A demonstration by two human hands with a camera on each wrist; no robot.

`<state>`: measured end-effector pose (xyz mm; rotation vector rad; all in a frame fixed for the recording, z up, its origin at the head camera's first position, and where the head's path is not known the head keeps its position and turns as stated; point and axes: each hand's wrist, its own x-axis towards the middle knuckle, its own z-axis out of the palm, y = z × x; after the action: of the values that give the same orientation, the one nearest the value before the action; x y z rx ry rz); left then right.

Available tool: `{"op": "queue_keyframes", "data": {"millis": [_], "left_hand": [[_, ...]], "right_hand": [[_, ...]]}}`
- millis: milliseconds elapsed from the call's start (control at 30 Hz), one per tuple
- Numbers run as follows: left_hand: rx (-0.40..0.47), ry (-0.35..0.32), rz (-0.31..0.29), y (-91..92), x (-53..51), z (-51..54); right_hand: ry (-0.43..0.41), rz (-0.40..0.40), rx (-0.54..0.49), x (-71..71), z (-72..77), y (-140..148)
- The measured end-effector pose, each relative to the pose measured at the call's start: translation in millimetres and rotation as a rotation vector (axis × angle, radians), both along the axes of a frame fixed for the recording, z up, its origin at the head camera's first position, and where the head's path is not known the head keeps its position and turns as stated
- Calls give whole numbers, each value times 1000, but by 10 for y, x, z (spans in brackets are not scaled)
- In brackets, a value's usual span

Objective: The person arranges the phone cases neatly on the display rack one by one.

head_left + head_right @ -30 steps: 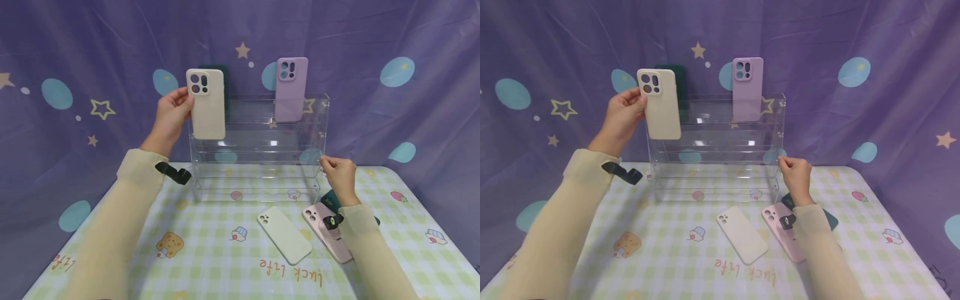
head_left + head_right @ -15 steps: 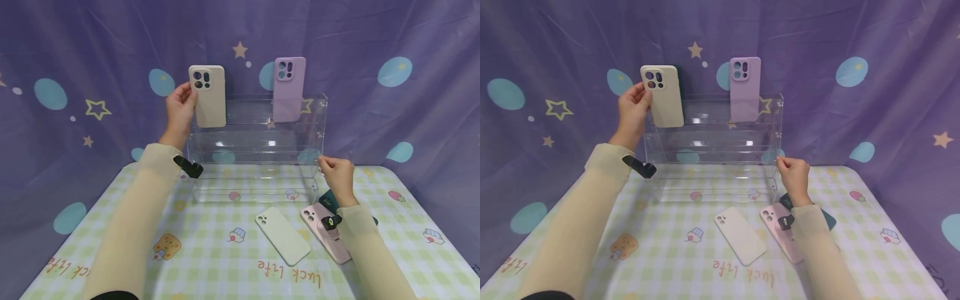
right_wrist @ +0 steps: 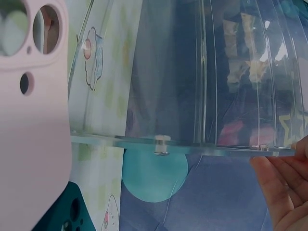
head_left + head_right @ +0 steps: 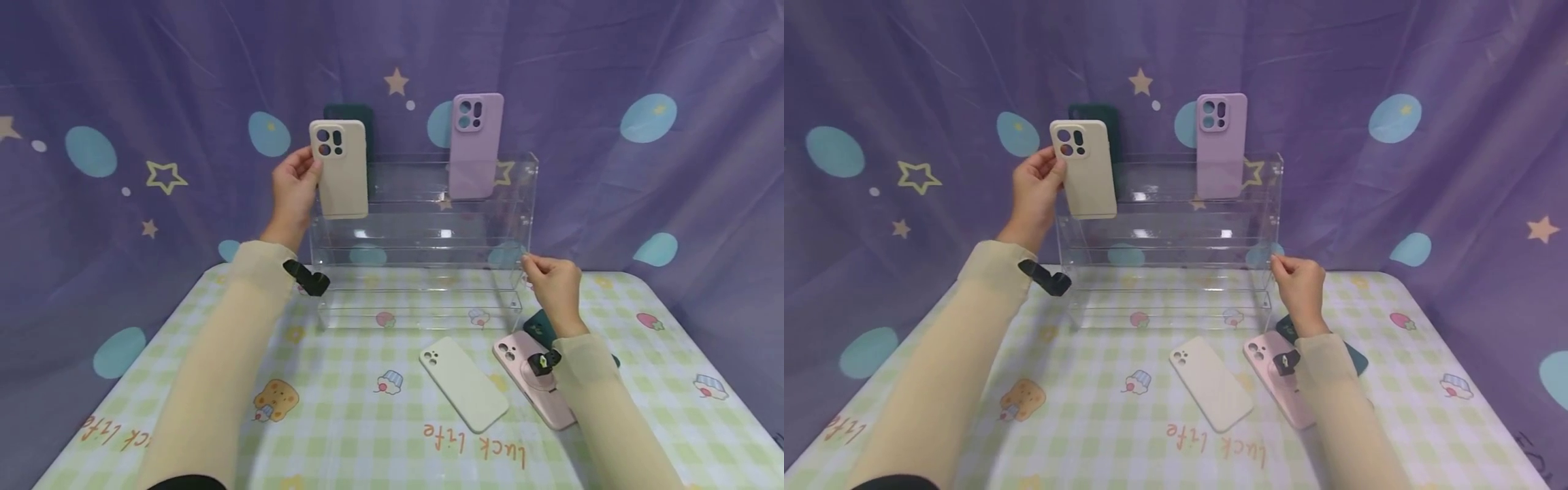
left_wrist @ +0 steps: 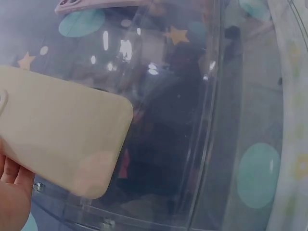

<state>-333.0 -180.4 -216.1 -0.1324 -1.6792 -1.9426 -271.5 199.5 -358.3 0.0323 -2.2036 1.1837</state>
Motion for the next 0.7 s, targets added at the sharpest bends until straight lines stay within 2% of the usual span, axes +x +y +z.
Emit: {"op": "queue_keyframes", "data": {"millis": [133, 300, 400, 600, 700], "left_hand": [[-31, -44, -5, 0, 8, -46], [-31, -134, -13, 8, 44, -78], [-68, -163, -6, 2, 58, -96], [-273, -265, 43, -5, 96, -138], [-382, -280, 74, -8, 115, -163]], "right_hand": [[-9, -3, 1, 7, 5, 4], [-15, 3, -1, 7, 6, 1], [-19, 4, 4, 8, 7, -1], [-13, 0, 13, 22, 22, -4], [-11, 1, 13, 23, 26, -2]]}}
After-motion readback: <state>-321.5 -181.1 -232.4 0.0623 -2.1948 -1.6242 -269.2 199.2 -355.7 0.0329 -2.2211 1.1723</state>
